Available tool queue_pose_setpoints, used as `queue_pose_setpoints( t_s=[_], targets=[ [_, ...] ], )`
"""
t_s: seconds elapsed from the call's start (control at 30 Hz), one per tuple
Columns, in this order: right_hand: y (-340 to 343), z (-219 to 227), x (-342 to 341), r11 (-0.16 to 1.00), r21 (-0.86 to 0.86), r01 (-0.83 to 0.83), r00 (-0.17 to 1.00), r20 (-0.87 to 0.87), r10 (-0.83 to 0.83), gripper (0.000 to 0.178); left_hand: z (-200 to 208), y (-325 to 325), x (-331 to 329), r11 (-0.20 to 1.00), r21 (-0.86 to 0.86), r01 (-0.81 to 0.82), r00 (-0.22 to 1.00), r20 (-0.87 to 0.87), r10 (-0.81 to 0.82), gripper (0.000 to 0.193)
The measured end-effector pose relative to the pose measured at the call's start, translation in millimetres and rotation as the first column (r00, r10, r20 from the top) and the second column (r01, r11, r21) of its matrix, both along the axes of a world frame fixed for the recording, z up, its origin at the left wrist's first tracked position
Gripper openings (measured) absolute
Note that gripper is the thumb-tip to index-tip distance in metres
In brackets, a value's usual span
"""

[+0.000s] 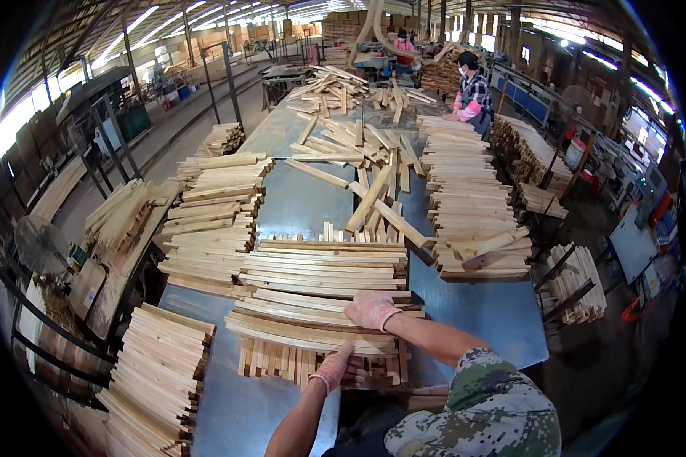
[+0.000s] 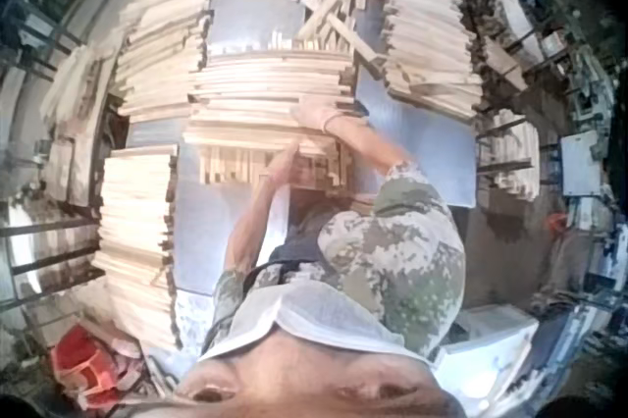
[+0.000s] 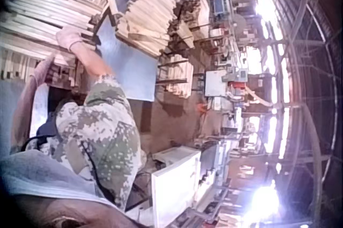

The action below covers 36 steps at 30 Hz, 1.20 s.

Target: The person repeatedly picks up stacks of light-colored wooden planks from a metal table and places them onto a conveyor belt. They wear pink gloves and handle the planks in batches, aligning them before moving them. Other workers are visible in the background performing similar tasks.

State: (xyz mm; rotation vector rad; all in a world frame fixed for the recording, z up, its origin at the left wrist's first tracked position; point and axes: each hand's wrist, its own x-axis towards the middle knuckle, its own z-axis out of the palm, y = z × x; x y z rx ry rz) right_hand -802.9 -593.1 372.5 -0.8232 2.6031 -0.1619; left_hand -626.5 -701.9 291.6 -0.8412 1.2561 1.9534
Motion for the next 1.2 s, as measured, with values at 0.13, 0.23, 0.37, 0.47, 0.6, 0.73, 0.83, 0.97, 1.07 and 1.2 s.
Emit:
queue_pose_setpoints(
  t_s=[0.13, 0.23, 0.37, 0.47, 0.6, 0.73, 0.83, 0.97, 1.07, 1.2],
  targets=[
    [35.6, -22.3, 13.3, 0.959, -0.265, -0.099, 0.973, -0.226, 0.038, 0.057, -10.1, -34.0, 17.5, 0.958, -0.042, -0.285, 0.958, -0.027, 0.284, 0.063],
    [46.6, -10.9, 41.1, 0.897, -0.432, -0.089, 0.981, -0.193, 0.004, 0.062, -40.2, -59.8, 13.5, 0.934, -0.015, -0.358, 0.932, -0.064, 0.357, 0.055],
    [55.0, 6.6, 69.3, 0.836, -0.537, -0.111, 0.979, -0.204, -0.001, 0.058, -57.3, -64.2, -13.5, 0.918, 0.069, -0.391, 0.917, -0.054, 0.395, 0.047],
    [62.7, -2.1, 76.7, 0.792, -0.599, -0.12, 0.979, -0.205, -0.007, 0.054, -23.1, -43.2, -17.0, 0.919, 0.072, -0.387, 0.906, -0.158, 0.393, 0.043],
    [46.2, 12.1, 103.2, 0.702, -0.571, -0.426, 0.89, -0.402, 0.214, 0.046, -69.7, -69.3, -0.3, 0.805, 0.558, -0.201, 0.901, -0.217, 0.376, 0.041],
    [33.9, 4.5, 144.8, 0.748, -0.661, -0.067, 0.991, 0.043, 0.127, 0.042, 11.9, -37.2, 60.4, 0.913, 0.171, -0.371, 0.893, -0.206, 0.401, 0.039],
    [14.5, -23.4, 175.5, 0.675, -0.736, -0.045, 0.968, 0.135, 0.212, 0.042, 2.0, -38.1, 139.9, 0.854, 0.167, -0.493, 0.828, -0.21, 0.52, 0.044],
    [-17.9, -18.1, 222.8, 0.677, -0.728, -0.107, 0.857, 0.278, 0.435, 0.042, -56.2, -29.3, 255.6, 0.701, 0.141, -0.699, 0.692, -0.114, 0.713, 0.036],
    [-39.4, -48.5, 251.9, 0.723, -0.678, -0.134, 0.725, 0.43, 0.538, 0.046, -142.4, -15.9, 337.5, 0.479, 0.217, -0.85, 0.494, 0.017, 0.869, 0.039],
    [-71.9, -61.2, 291.3, 0.754, -0.464, -0.465, 0.551, 0.515, 0.657, 0.053, -142.4, 8.8, 407.8, 0.282, -0.058, -0.958, 0.274, 0.116, 0.955, 0.051]
  ],
)
